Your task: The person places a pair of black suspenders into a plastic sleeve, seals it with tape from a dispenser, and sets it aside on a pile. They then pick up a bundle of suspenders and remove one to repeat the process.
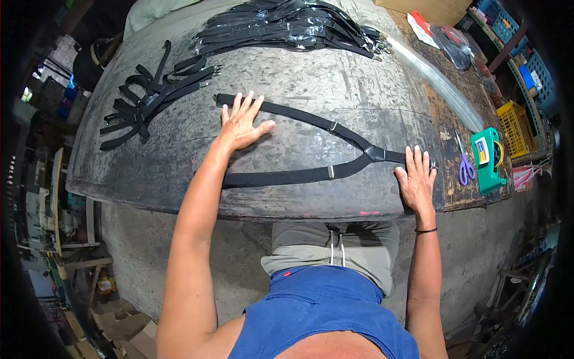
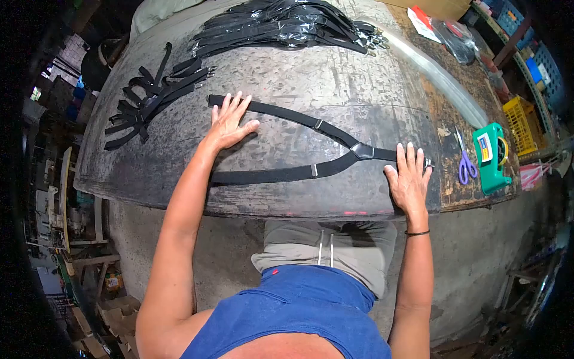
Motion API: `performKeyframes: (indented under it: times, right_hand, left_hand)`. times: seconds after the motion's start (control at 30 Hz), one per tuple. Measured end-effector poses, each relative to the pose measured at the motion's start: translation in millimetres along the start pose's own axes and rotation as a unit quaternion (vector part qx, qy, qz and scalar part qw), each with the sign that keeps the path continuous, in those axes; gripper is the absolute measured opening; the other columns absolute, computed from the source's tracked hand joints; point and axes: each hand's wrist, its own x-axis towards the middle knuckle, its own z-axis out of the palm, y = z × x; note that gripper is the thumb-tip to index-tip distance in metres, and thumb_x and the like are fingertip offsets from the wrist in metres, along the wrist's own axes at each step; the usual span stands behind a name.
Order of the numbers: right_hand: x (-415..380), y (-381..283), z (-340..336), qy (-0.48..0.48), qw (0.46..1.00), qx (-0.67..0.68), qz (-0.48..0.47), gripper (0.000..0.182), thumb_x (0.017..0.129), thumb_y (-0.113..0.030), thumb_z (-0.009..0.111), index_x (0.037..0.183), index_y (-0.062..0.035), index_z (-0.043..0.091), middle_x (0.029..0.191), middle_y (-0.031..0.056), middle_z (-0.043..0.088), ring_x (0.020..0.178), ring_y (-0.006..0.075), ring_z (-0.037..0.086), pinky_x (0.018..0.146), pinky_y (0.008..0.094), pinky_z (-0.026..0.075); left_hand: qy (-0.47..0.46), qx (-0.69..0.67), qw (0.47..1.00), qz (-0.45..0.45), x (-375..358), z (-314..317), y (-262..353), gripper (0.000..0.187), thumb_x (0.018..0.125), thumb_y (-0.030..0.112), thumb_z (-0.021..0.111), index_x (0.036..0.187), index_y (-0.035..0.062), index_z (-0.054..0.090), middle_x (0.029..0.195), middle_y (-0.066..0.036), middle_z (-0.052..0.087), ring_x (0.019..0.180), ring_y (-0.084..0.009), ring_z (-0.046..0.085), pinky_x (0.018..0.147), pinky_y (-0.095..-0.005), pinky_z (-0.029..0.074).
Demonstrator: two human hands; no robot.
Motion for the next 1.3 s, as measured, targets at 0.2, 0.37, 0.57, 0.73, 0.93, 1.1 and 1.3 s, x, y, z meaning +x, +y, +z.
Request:
performKeyframes:
  times: [0.2,0.37,0.57,0.73,0.93,1.1,1.3]
  right_hand:
    - [6,14,0,-0.01,1.0,0.001,-0.008,0.065,0.097,-0.046,0.046,0.152,-0.0141,0.032,0.159,0.0136,0.027,0.147,0.0374,0.019,0.113,0.0615,0.018]
    - [6,18,3,0.012,0.999,-0.009,-0.028,0.063,0.097,-0.044,0.047,0.151,-0.0143,0.034,0.158,0.0124,0.028,0.147,0.0359,0.021,0.113,0.0602,0.018]
    - [3,10,2,0.014,1.0,0.004,0.013,0.061,0.098,-0.044,0.048,0.151,-0.0167,0.037,0.159,0.0119,0.029,0.148,0.0348,0.019,0.114,0.0601,0.016]
    - [2,8,1,0.016,0.999,-0.023,0.039,0.062,0.097,-0.045,0.048,0.151,-0.0173,0.035,0.16,0.0118,0.026,0.148,0.0362,0.017,0.115,0.0608,0.014]
    - [1,5,-3,0.0,0.998,-0.018,0.063,0.064,0.097,-0.047,0.047,0.152,-0.0172,0.033,0.16,0.0112,0.025,0.148,0.0356,0.017,0.115,0.0606,0.013]
    - [2,6,-2,-0.003,0.998,-0.022,0.061,0.065,0.097,-0.047,0.047,0.152,-0.0167,0.033,0.16,0.0114,0.026,0.148,0.0352,0.018,0.115,0.06,0.013]
    - [2,6,-2,0.001,0.998,-0.021,0.06,0.064,0.097,-0.046,0.048,0.152,-0.0162,0.034,0.159,0.0115,0.027,0.147,0.0356,0.019,0.115,0.0604,0.014]
  left_hand:
    - [-0.001,0.053,0.998,-0.025,-34,1,-8,0.078,0.091,0.069,0.043,0.152,0.0211,0.034,0.157,-0.014,0.028,0.147,-0.0347,0.019,0.114,-0.065,0.006]
    - [0.037,0.053,0.996,-0.061,-47,-3,-22,0.069,0.096,0.058,0.043,0.152,0.0199,0.032,0.158,-0.013,0.024,0.147,-0.0336,0.019,0.115,-0.0607,0.013]
    - [0.1,0.072,0.99,-0.065,-23,-13,-55,0.063,0.098,0.05,0.045,0.152,0.0213,0.032,0.161,-0.012,0.02,0.148,-0.0364,0.016,0.114,-0.0599,0.018]
    - [0.049,0.074,0.99,-0.11,18,-7,-71,0.055,0.1,0.044,0.044,0.151,0.0257,0.033,0.161,-0.01,0.023,0.145,-0.0373,0.024,0.111,-0.0618,0.026]
    - [0.032,0.022,0.994,-0.1,45,-28,-87,0.045,0.095,0.038,0.056,0.134,0.0158,0.051,0.148,-0.009,0.042,0.137,-0.0316,0.038,0.107,-0.0566,0.033]
    - [-0.016,-0.156,0.985,-0.067,64,-50,-110,0.038,0.085,0.04,0.07,0.095,0.0034,0.066,0.099,-0.012,0.067,0.092,-0.0231,0.062,0.08,-0.0384,0.048]
    - [-0.081,-0.255,0.958,-0.108,79,-76,-129,0.034,0.083,0.037,0.075,0.092,0.0048,0.069,0.082,-0.004,0.065,0.069,-0.0149,0.058,0.061,-0.0322,0.048]
